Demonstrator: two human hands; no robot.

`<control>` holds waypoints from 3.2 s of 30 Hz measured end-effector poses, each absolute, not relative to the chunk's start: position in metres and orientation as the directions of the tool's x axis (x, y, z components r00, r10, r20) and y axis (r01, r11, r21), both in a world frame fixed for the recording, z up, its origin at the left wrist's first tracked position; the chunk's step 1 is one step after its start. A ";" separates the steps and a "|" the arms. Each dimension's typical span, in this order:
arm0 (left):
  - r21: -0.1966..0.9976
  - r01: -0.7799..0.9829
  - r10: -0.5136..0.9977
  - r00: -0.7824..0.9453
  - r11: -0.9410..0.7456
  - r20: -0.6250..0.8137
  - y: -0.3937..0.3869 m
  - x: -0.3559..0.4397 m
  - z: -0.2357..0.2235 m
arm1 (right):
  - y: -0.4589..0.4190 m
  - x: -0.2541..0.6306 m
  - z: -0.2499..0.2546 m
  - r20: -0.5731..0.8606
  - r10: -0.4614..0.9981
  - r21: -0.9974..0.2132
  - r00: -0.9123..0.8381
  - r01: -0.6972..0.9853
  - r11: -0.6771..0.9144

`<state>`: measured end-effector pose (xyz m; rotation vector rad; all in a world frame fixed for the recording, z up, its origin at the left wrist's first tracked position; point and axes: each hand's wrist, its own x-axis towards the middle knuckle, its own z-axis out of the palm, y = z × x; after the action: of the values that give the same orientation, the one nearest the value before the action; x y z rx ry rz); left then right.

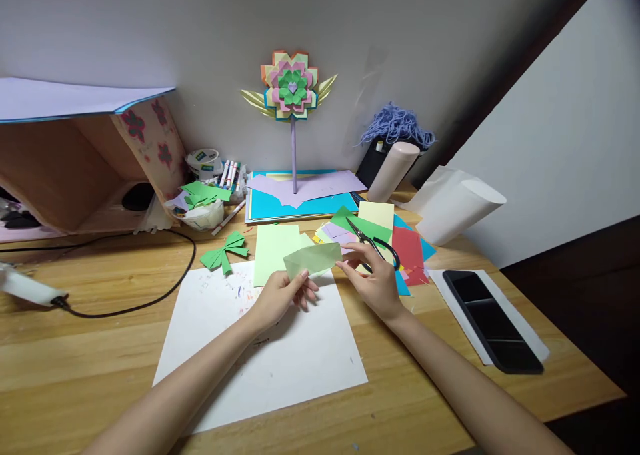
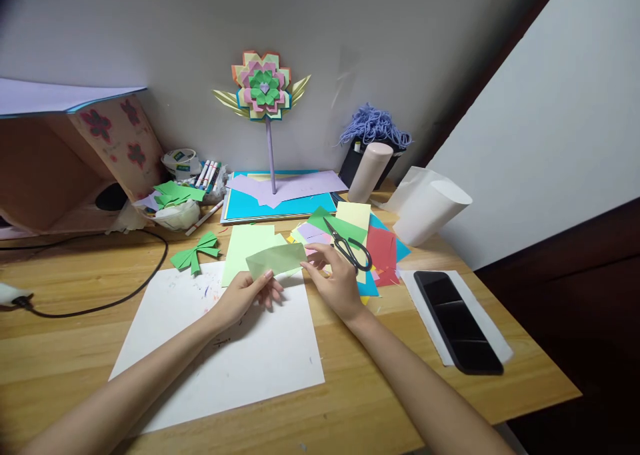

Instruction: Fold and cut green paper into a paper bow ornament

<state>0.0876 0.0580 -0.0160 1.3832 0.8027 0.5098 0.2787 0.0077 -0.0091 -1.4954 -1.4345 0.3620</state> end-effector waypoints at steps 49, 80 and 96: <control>0.964 0.258 0.715 0.685 -0.060 -0.139 0.057 0.084 -0.019 | -0.002 0.263 -0.018 0.452 0.850 -0.392 -0.270 0.796 0.461; 0.983 0.095 0.851 0.492 0.156 -0.183 0.064 0.091 -0.019 | 0.000 0.265 -0.015 0.437 0.812 -0.258 -0.387 0.811 0.525; 0.994 0.096 0.778 0.621 0.053 -0.101 0.064 0.088 -0.023 | 0.002 0.264 -0.017 0.343 0.930 -0.718 -0.134 0.600 0.351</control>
<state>0.0878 0.0639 -0.0229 1.4475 0.7853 0.6093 0.2640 0.0022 -0.0167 -1.3440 -1.8367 0.5350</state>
